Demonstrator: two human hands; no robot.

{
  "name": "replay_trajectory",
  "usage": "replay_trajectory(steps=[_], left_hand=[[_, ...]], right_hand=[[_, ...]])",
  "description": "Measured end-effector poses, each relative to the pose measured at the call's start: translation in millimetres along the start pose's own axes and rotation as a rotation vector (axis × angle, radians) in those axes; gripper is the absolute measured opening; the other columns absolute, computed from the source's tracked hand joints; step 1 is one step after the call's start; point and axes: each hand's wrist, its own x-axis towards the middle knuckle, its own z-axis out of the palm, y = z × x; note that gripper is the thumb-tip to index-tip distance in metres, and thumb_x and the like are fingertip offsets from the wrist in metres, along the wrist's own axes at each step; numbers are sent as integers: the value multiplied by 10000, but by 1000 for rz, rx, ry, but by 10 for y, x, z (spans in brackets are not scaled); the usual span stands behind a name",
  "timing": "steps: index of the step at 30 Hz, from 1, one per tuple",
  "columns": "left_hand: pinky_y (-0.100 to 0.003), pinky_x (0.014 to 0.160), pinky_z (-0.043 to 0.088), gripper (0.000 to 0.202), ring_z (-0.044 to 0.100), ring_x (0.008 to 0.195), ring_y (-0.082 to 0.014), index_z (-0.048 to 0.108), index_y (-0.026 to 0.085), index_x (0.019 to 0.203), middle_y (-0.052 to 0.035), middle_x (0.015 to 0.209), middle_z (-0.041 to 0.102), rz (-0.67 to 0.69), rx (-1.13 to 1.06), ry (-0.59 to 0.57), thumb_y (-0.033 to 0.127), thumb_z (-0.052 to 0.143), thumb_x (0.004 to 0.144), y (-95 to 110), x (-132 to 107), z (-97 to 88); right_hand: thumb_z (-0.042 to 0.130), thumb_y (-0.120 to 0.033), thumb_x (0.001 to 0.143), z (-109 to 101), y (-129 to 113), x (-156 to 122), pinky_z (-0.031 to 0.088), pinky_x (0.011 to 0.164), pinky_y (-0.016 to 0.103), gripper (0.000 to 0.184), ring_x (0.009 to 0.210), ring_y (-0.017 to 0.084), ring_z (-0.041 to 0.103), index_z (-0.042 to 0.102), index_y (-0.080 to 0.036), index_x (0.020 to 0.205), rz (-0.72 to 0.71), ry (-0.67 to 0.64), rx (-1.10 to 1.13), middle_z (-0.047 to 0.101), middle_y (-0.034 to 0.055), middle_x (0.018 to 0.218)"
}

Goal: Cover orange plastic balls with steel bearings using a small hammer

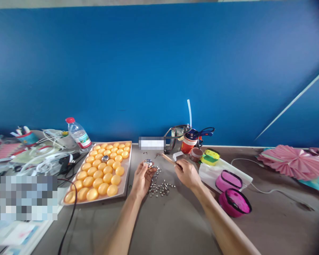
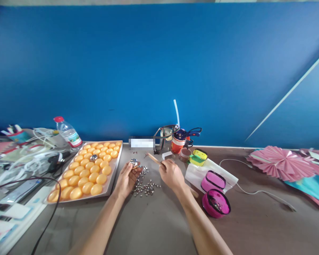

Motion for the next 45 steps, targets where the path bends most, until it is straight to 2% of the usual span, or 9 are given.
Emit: replay_trajectory(steps=[6, 17, 23, 26, 28, 33, 38, 41, 45], left_hand=[[-303, 756, 509, 249, 617, 638, -96, 589, 160, 976, -65, 888, 689, -22, -21, -61, 239, 653, 749, 19, -13, 15], [-298, 720, 508, 236, 586, 584, -82, 603, 139, 945, -80, 873, 689, -24, 5, -46, 253, 649, 743, 15, -19, 42], [-299, 708, 508, 244, 571, 574, -81, 593, 134, 939, -76, 860, 683, -7, 38, -47, 254, 655, 736, 1, -14, 48], [-307, 709, 502, 269, 586, 588, -96, 593, 141, 955, -69, 853, 682, -13, 74, -49, 264, 666, 728, -16, -38, 69], [-306, 711, 496, 289, 593, 601, -101, 592, 147, 975, -65, 855, 681, -20, 95, -58, 272, 669, 726, -31, -56, 82], [-312, 710, 496, 318, 582, 578, -92, 586, 160, 1006, -50, 854, 675, -24, 139, -84, 285, 669, 726, -65, -72, 82], [-299, 712, 494, 320, 584, 592, -88, 576, 177, 1021, -32, 851, 660, -31, 136, -91, 273, 666, 730, -66, -69, 67], [-267, 690, 485, 329, 599, 631, -92, 579, 192, 1012, -18, 869, 648, -48, 131, -89, 239, 691, 707, -42, -80, 81], [-248, 706, 477, 396, 613, 690, -96, 597, 221, 1029, 3, 880, 638, -76, 109, -88, 209, 734, 657, -15, -101, 104]], right_hand=[[429, -223, 830, 126, 76, -54, 380, 640, 239, 168, 733, 156, 594, 591, -184, 806, 146, -92, -271, 619, 56, 883], [456, -221, 848, 232, 96, -74, 384, 784, 309, 200, 907, 217, 566, 626, -179, 943, 137, -144, -433, 599, 96, 969], [407, -116, 844, 328, -43, -117, 391, 861, 274, 393, 991, 181, 528, 525, -191, 1212, -143, -183, -192, 558, 100, 1123], [418, -95, 831, 418, -93, -140, 370, 912, 329, 420, 1078, 218, 483, 526, -217, 1218, -291, -223, -173, 506, 94, 1243], [419, -94, 836, 458, -104, -144, 369, 909, 353, 384, 1064, 226, 480, 561, -223, 1169, -314, -232, -168, 544, 89, 1183], [467, -101, 815, 476, -88, -127, 401, 841, 317, 243, 927, 194, 515, 653, -208, 930, -256, -215, -113, 594, 68, 946], [475, -99, 785, 463, -79, -128, 424, 788, 302, 175, 819, 183, 542, 622, -176, 733, -212, -146, -6, 595, 66, 794], [446, -92, 761, 441, -84, -117, 440, 744, 280, 156, 778, 165, 569, 575, -177, 736, -126, -33, 235, 620, 58, 808], [454, -162, 734, 397, -116, -79, 442, 580, 250, 77, 564, 127, 552, 522, -194, 719, 126, 11, 634, 607, 3, 679]])
